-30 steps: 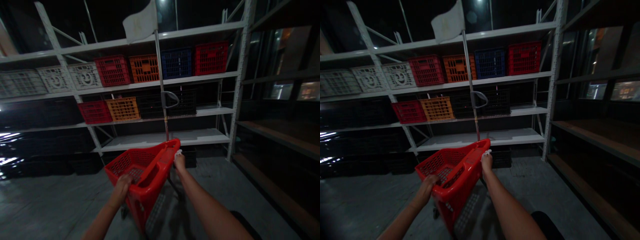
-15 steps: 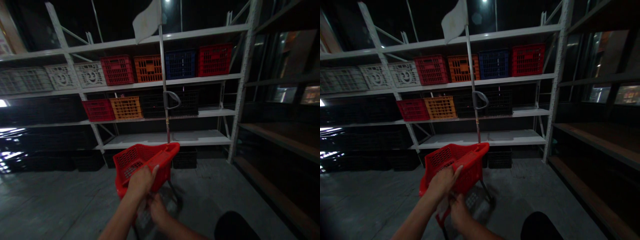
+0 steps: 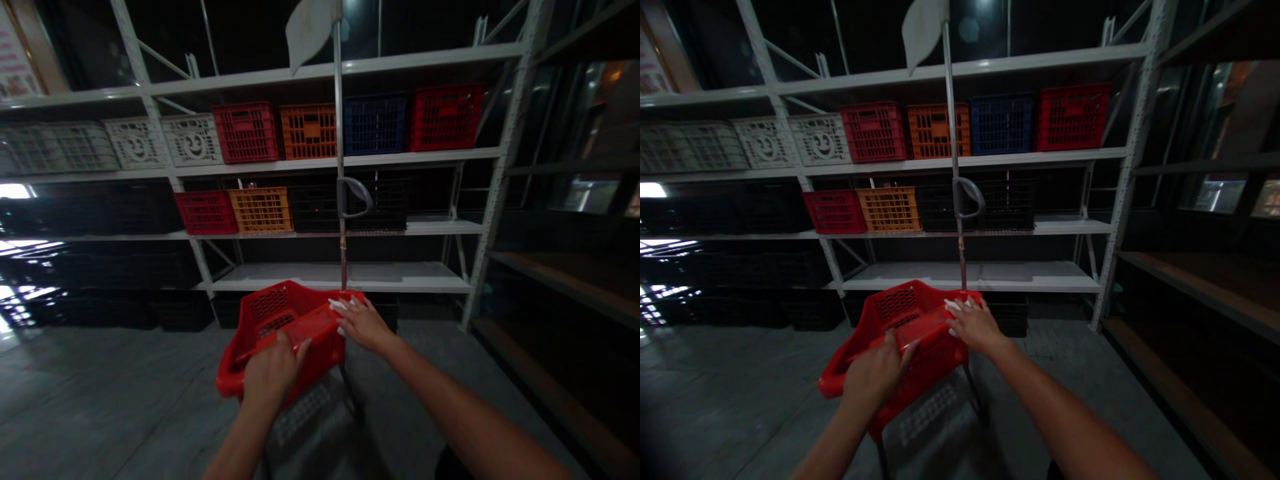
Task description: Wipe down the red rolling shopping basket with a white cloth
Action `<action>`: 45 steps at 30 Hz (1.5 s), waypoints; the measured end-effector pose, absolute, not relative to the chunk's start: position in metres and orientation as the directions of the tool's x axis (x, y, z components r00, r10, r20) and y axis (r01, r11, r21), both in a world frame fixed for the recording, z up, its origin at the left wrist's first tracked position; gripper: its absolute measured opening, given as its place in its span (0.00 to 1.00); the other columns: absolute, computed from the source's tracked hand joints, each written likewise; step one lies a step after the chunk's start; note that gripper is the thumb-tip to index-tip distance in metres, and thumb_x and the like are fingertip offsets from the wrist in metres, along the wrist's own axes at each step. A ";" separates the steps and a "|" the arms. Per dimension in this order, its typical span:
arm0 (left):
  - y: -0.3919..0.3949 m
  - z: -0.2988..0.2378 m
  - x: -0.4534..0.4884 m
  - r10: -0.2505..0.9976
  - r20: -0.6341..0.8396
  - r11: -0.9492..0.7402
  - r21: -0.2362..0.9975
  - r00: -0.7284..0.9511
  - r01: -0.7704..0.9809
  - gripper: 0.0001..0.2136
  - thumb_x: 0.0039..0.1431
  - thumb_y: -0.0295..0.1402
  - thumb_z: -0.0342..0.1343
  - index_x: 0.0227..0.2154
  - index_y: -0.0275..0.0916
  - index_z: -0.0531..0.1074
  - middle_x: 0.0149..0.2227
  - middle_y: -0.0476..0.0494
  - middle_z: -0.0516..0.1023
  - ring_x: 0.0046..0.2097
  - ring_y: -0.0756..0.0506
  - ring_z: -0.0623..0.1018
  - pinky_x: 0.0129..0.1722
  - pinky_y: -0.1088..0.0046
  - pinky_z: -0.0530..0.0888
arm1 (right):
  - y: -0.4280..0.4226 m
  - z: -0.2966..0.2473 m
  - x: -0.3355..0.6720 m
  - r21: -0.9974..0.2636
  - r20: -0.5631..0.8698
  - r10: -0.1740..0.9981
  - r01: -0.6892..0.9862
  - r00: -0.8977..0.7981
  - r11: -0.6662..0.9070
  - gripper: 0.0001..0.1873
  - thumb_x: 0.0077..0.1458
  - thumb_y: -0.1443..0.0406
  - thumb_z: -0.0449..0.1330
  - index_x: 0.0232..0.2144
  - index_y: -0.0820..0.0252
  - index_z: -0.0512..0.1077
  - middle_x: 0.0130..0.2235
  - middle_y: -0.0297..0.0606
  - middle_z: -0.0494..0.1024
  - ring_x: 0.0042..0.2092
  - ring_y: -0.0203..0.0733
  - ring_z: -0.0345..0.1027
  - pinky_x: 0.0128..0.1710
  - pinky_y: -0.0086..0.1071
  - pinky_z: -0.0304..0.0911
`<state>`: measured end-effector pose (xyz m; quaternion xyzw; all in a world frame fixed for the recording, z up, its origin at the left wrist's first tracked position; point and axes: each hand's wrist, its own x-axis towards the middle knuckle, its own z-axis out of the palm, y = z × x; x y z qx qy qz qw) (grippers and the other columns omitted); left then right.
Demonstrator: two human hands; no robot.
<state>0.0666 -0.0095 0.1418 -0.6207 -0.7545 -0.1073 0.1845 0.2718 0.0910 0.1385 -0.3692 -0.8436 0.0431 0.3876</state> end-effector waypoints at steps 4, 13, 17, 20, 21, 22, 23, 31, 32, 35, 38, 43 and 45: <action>-0.009 0.141 0.066 0.909 0.366 0.231 -0.045 -0.199 0.972 0.31 0.59 0.50 0.30 0.48 0.26 0.62 0.27 0.31 0.75 0.31 0.37 0.77 0.29 0.65 0.68 | 0.106 0.147 0.269 -0.210 0.620 0.570 0.587 -0.539 0.782 0.22 0.56 0.54 0.52 0.53 0.44 0.62 0.58 0.34 0.61 0.59 0.48 0.51 0.58 0.48 0.38; -0.012 0.145 0.063 0.912 0.354 0.239 -0.046 -0.208 0.970 0.31 0.57 0.52 0.29 0.43 0.30 0.65 0.25 0.33 0.75 0.30 0.37 0.77 0.28 0.65 0.68 | 0.116 0.115 0.227 -0.162 0.691 0.518 0.590 -0.505 0.791 0.24 0.60 0.54 0.43 0.49 0.59 0.68 0.40 0.43 0.77 0.41 0.44 0.68 0.46 0.37 0.52; -0.014 0.147 0.060 0.917 0.334 0.248 -0.048 -0.218 0.968 0.30 0.57 0.51 0.29 0.40 0.31 0.66 0.26 0.33 0.75 0.31 0.38 0.77 0.30 0.65 0.68 | 0.110 0.118 0.217 -0.172 0.714 0.530 0.619 -0.458 0.766 0.20 0.61 0.58 0.43 0.42 0.57 0.72 0.33 0.40 0.78 0.36 0.42 0.69 0.40 0.35 0.52; -0.015 0.147 0.059 0.917 0.332 0.254 -0.059 -0.221 0.965 0.30 0.57 0.51 0.27 0.40 0.31 0.66 0.26 0.33 0.75 0.31 0.38 0.77 0.30 0.65 0.68 | 0.110 0.114 0.216 -0.211 0.745 0.549 0.646 -0.379 0.733 0.21 0.60 0.64 0.42 0.32 0.59 0.74 0.27 0.39 0.76 0.31 0.40 0.67 0.38 0.33 0.53; -0.015 0.146 0.059 0.916 0.335 0.256 -0.064 -0.221 0.964 0.30 0.57 0.52 0.27 0.39 0.31 0.66 0.26 0.33 0.75 0.31 0.38 0.77 0.30 0.65 0.68 | 0.111 0.110 0.215 -0.242 0.765 0.554 0.651 -0.328 0.720 0.21 0.60 0.64 0.42 0.28 0.60 0.74 0.26 0.39 0.75 0.30 0.39 0.67 0.38 0.33 0.53; -0.015 0.146 0.060 0.915 0.337 0.258 -0.068 -0.221 0.964 0.30 0.57 0.52 0.27 0.39 0.32 0.66 0.26 0.33 0.75 0.31 0.38 0.77 0.30 0.65 0.68 | 0.112 0.106 0.215 -0.283 0.787 0.557 0.648 -0.265 0.707 0.21 0.60 0.64 0.42 0.25 0.60 0.72 0.24 0.39 0.74 0.30 0.39 0.66 0.38 0.33 0.53; -0.015 0.145 0.060 0.916 0.339 0.253 -0.071 -0.215 0.965 0.30 0.57 0.52 0.27 0.39 0.32 0.66 0.26 0.33 0.75 0.30 0.38 0.77 0.29 0.65 0.68 | 0.113 0.102 0.215 -0.337 0.805 0.562 0.634 -0.188 0.696 0.22 0.60 0.64 0.42 0.23 0.60 0.71 0.24 0.39 0.72 0.30 0.39 0.65 0.38 0.33 0.54; -0.014 0.144 0.059 0.917 0.362 0.211 -0.090 -0.165 0.973 0.29 0.58 0.51 0.27 0.37 0.32 0.66 0.27 0.33 0.75 0.31 0.37 0.77 0.28 0.65 0.68 | 0.140 0.133 0.237 -0.831 0.538 0.680 0.179 0.498 0.526 0.26 0.59 0.52 0.38 0.24 0.61 0.66 0.21 0.34 0.67 0.23 0.37 0.59 0.25 0.29 0.54; -0.014 0.144 0.059 0.916 0.367 0.208 -0.094 -0.160 0.974 0.29 0.58 0.51 0.27 0.37 0.32 0.66 0.26 0.33 0.75 0.30 0.37 0.77 0.28 0.64 0.68 | 0.142 0.141 0.243 -0.810 0.572 0.665 0.207 0.480 0.548 0.26 0.59 0.53 0.38 0.25 0.62 0.67 0.23 0.36 0.69 0.26 0.38 0.61 0.27 0.29 0.56; -0.014 0.144 0.057 0.915 0.374 0.198 -0.097 -0.149 0.975 0.30 0.58 0.51 0.26 0.36 0.32 0.66 0.26 0.33 0.75 0.30 0.36 0.77 0.28 0.63 0.69 | 0.140 0.155 0.257 -0.645 0.726 0.687 0.377 0.031 0.665 0.22 0.59 0.55 0.42 0.28 0.61 0.71 0.31 0.39 0.75 0.34 0.40 0.67 0.36 0.30 0.59; -0.014 0.145 0.054 0.923 0.352 0.202 -0.090 -0.159 0.975 0.30 0.58 0.52 0.27 0.37 0.32 0.65 0.26 0.33 0.75 0.31 0.36 0.77 0.28 0.64 0.69 | 0.128 0.161 0.267 -0.428 0.541 0.575 0.388 -0.613 0.816 0.17 0.57 0.58 0.48 0.35 0.56 0.74 0.41 0.36 0.77 0.44 0.40 0.67 0.46 0.31 0.56; -0.017 0.146 0.048 0.926 0.346 0.192 -0.088 -0.151 0.977 0.29 0.58 0.52 0.28 0.37 0.33 0.66 0.27 0.33 0.76 0.31 0.38 0.77 0.30 0.65 0.69 | 0.119 0.169 0.284 -0.245 0.289 0.378 0.314 -0.879 0.917 0.21 0.59 0.58 0.48 0.53 0.53 0.63 0.54 0.35 0.68 0.54 0.39 0.60 0.53 0.33 0.51; -0.018 0.146 0.045 0.924 0.352 0.193 -0.092 -0.150 0.977 0.29 0.58 0.51 0.28 0.38 0.33 0.66 0.28 0.33 0.76 0.32 0.38 0.77 0.30 0.65 0.69 | 0.119 0.165 0.284 -0.163 0.224 0.411 0.382 -0.884 0.910 0.20 0.59 0.57 0.48 0.52 0.54 0.65 0.50 0.37 0.72 0.51 0.40 0.63 0.51 0.34 0.52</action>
